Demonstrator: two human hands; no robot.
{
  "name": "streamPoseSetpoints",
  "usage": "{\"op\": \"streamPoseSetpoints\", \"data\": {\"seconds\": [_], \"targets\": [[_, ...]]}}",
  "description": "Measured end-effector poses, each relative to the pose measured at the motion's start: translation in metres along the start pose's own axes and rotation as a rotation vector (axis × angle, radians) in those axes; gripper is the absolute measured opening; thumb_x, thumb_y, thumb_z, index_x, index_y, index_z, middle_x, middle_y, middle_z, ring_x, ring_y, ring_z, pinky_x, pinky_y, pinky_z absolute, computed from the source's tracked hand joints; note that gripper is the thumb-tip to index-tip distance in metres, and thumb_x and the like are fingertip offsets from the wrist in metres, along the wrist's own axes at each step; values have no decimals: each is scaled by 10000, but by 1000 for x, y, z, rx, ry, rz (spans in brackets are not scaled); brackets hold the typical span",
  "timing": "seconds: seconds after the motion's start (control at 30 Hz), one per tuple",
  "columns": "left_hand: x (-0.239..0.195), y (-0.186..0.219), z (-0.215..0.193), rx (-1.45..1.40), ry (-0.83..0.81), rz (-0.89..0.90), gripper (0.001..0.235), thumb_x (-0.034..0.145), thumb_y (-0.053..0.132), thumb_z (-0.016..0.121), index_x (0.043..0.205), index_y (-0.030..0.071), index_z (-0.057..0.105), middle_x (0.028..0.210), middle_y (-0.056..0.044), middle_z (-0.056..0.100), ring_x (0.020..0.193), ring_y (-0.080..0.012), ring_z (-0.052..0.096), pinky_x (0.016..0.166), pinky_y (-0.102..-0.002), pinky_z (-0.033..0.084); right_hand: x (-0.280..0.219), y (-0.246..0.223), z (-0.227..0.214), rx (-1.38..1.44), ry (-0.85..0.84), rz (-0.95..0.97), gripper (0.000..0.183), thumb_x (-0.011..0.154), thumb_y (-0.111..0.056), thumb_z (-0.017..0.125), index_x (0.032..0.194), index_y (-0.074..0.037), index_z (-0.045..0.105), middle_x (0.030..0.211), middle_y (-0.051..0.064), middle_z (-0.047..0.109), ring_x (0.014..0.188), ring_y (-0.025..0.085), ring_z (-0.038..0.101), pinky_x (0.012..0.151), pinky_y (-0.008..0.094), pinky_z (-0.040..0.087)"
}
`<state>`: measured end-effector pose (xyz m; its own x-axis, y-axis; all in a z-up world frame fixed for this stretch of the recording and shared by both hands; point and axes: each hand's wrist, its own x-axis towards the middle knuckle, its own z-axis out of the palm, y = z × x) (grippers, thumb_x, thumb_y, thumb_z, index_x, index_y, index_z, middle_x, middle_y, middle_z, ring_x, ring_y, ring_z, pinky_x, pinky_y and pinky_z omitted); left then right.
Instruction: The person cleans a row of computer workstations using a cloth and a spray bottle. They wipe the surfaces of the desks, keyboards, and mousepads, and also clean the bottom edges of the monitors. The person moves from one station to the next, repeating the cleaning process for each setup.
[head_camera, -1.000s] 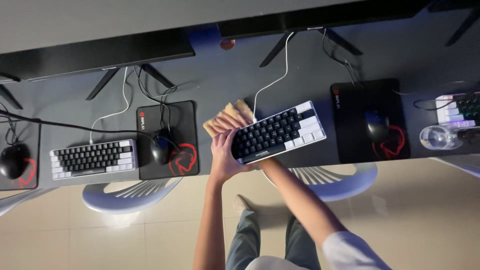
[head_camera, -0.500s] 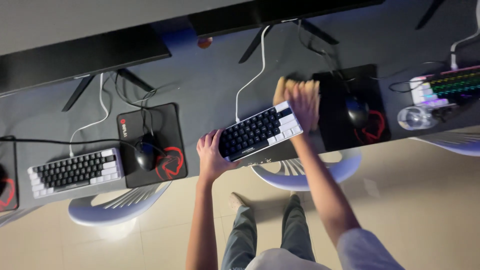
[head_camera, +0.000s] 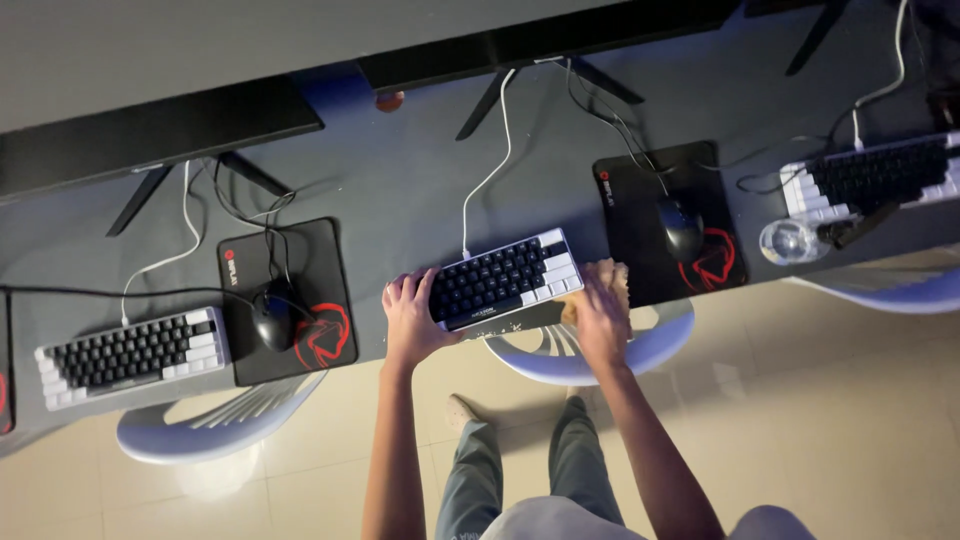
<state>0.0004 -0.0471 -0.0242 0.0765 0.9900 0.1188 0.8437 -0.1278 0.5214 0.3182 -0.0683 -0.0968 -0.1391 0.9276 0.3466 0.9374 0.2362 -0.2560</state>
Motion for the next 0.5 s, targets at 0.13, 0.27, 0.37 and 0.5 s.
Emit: {"op": "streamPoseSetpoints", "data": {"seconds": [0.13,0.27,0.37,0.5], "targets": [[-6,-8,11,-64,70,-31,1111,384,330,954,1384,78,542,1328,-138,565,1249,-380,464,1129,-535,318,25,29,-7,473,142,373,299,1075,-91,491,1344,-25,602,1266,186,676,1162,299,655,998,370,531],[2,4,13,-23,83,-35,1098,388,345,958,1376,96,548,1331,-126,567,1265,-371,463,1139,-554,300,54,71,-12,949,245,787,351,1139,-272,459,1399,-50,542,1306,107,671,1159,220,664,999,329,541],[12,17,14,43,51,-2,1096,368,350,966,1356,107,557,1320,-127,567,1280,-373,455,1152,-602,253,84,77,2,1303,303,733,427,1129,-330,455,1466,-72,501,1367,65,625,1207,168,628,1000,307,540],[27,21,27,18,25,50,1097,387,345,948,1383,116,551,1351,-124,557,1313,-373,444,1138,-587,278,144,29,37,1355,178,560,439,1105,-344,464,1466,-96,490,1278,46,636,1101,131,650,943,285,560]]}}
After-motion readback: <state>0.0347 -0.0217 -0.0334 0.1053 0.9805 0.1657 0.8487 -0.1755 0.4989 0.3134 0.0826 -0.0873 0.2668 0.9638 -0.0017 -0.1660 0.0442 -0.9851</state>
